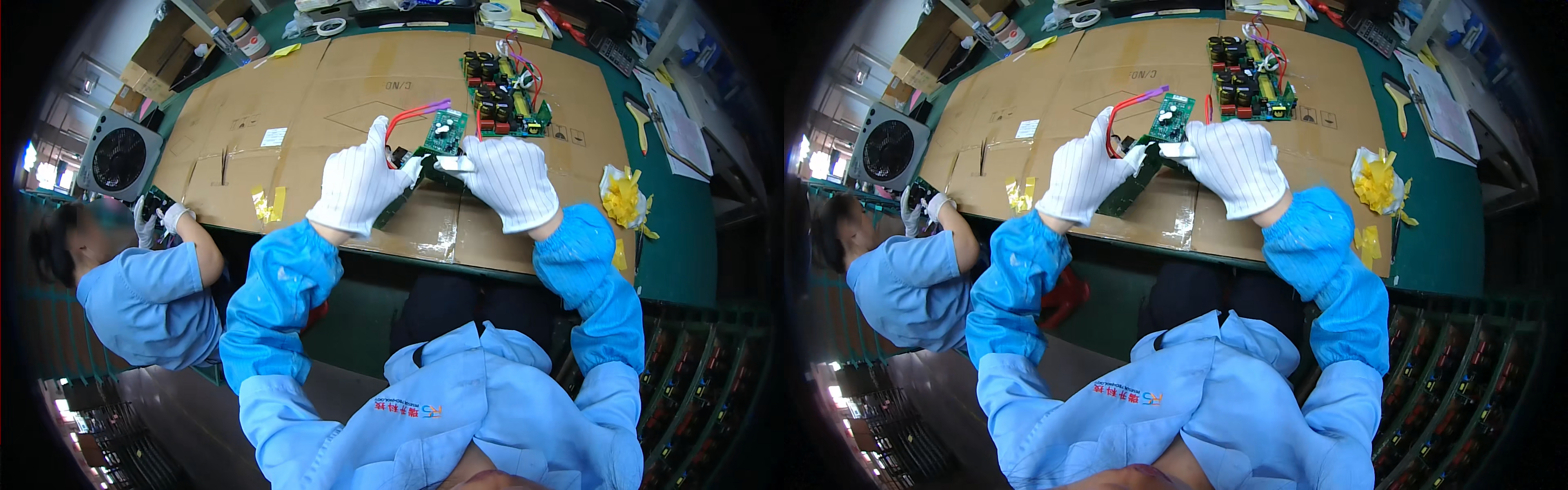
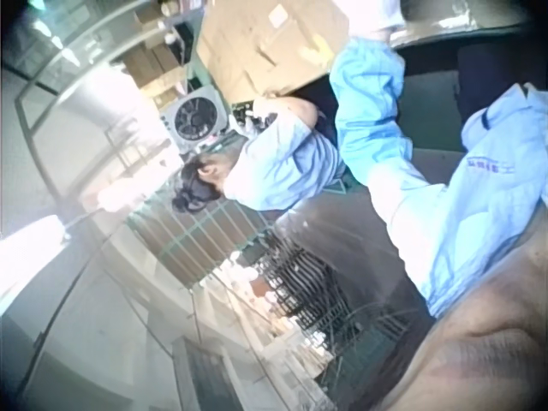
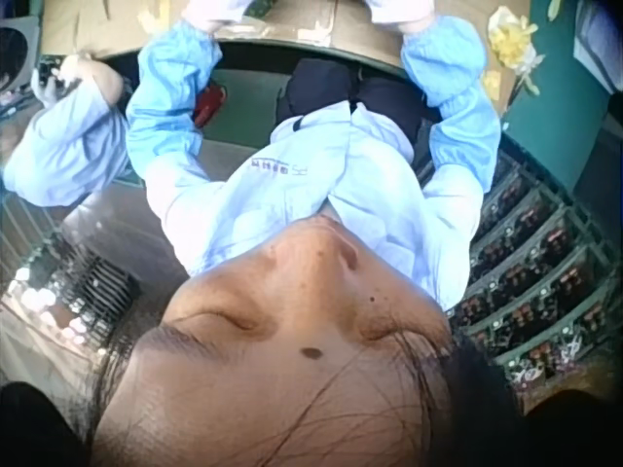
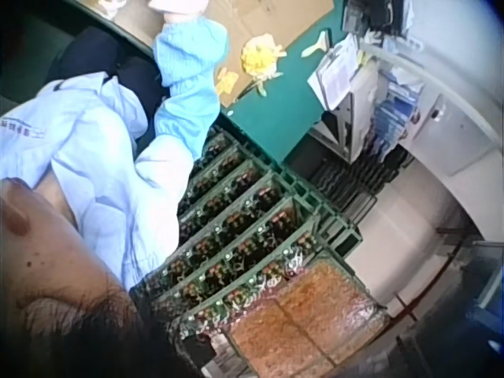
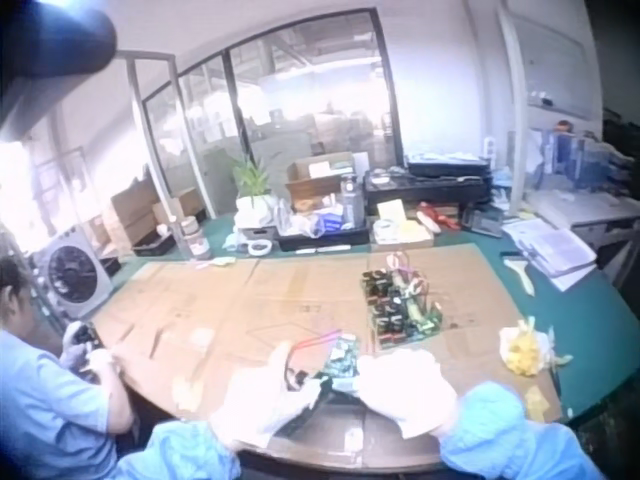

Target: The person is manually assembling and inspecting electronic components on printed circuit boards at a factory workbench.

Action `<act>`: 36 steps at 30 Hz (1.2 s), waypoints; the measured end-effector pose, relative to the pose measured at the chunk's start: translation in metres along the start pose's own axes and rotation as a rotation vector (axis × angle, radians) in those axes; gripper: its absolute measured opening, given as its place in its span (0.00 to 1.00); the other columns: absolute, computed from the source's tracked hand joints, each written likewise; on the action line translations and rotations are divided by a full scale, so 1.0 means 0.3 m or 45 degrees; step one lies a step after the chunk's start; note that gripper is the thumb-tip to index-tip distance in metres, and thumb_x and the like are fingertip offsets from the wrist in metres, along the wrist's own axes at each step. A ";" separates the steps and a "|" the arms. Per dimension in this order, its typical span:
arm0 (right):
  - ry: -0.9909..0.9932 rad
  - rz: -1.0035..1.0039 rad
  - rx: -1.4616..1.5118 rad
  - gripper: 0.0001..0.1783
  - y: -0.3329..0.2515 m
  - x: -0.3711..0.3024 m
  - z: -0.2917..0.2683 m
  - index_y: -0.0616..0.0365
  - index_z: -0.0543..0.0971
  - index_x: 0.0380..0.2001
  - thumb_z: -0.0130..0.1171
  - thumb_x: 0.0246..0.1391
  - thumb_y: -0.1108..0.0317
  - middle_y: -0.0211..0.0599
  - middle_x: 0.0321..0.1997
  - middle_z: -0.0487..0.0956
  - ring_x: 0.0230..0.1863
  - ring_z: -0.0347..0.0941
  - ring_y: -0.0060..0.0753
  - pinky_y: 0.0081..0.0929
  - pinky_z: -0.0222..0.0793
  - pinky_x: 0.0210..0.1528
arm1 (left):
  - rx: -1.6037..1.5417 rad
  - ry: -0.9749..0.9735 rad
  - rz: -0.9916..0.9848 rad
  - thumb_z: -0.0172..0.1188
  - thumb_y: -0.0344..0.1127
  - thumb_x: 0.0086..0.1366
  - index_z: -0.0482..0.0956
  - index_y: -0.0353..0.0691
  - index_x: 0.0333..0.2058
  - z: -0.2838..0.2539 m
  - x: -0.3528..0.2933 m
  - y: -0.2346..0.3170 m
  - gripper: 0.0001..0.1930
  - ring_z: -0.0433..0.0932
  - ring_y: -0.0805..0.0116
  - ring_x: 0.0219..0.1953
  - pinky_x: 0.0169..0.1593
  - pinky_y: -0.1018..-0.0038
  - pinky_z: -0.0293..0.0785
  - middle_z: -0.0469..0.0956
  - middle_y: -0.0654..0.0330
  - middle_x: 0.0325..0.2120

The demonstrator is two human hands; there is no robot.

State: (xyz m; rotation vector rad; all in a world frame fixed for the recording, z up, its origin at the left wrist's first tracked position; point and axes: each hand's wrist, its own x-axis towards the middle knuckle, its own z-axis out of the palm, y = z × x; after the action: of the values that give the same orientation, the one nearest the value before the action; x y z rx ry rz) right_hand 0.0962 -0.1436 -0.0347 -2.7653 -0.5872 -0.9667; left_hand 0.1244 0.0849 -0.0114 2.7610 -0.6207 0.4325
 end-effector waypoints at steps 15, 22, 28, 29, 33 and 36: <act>-0.413 0.964 0.036 0.40 0.437 -0.280 -0.259 0.61 0.79 0.26 0.50 0.62 0.29 0.55 0.24 0.79 0.32 0.77 0.61 0.49 0.68 0.36 | 0.232 0.647 0.967 0.61 0.44 0.71 0.79 0.40 0.59 0.102 -0.149 -0.011 0.22 0.71 0.78 0.18 0.24 0.77 0.63 0.82 0.61 0.30; -0.695 0.831 -0.497 0.42 0.541 -0.285 -0.287 0.61 0.80 0.25 0.50 0.59 0.26 0.58 0.27 0.81 0.35 0.81 0.62 0.52 0.75 0.36 | 0.572 0.382 1.344 0.59 0.49 0.73 0.67 0.48 0.65 0.232 -0.361 -0.089 0.27 0.73 0.72 0.21 0.35 0.72 0.72 0.83 0.47 0.37; -1.088 0.924 -0.474 0.47 0.692 -0.250 -0.290 0.61 0.87 0.27 0.49 0.57 0.21 0.60 0.27 0.82 0.34 0.81 0.62 0.54 0.74 0.37 | 0.171 0.160 0.900 0.57 0.55 0.72 0.65 0.52 0.67 0.212 -0.440 -0.020 0.29 0.77 0.59 0.54 0.56 0.64 0.76 0.76 0.53 0.53; -1.068 0.901 -0.607 0.47 0.699 -0.244 -0.287 0.58 0.88 0.29 0.47 0.56 0.20 0.61 0.27 0.82 0.35 0.81 0.61 0.53 0.75 0.38 | 0.214 0.171 0.831 0.58 0.48 0.71 0.67 0.50 0.65 0.204 -0.445 -0.017 0.27 0.72 0.56 0.63 0.64 0.61 0.71 0.74 0.57 0.57; -1.035 0.825 -0.757 0.49 0.673 -0.214 -0.264 0.64 0.87 0.28 0.47 0.58 0.21 0.52 0.26 0.84 0.33 0.83 0.50 0.47 0.72 0.38 | 0.307 -0.047 0.714 0.62 0.40 0.65 0.77 0.48 0.58 0.198 -0.455 -0.021 0.23 0.77 0.59 0.56 0.62 0.59 0.69 0.78 0.60 0.54; -0.860 1.297 0.207 0.50 0.817 -0.313 -0.226 0.65 0.86 0.28 0.47 0.58 0.20 0.37 0.22 0.78 0.26 0.73 0.33 0.37 0.65 0.31 | 0.220 -0.099 0.703 0.62 0.39 0.63 0.76 0.47 0.59 0.194 -0.445 0.025 0.25 0.79 0.62 0.51 0.59 0.61 0.71 0.80 0.61 0.51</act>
State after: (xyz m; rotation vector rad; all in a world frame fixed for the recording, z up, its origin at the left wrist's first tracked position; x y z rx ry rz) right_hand 0.0916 -0.4144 -0.0443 -2.6007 0.6394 0.2224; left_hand 0.0189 0.1084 -0.1094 2.7407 -1.4363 0.5104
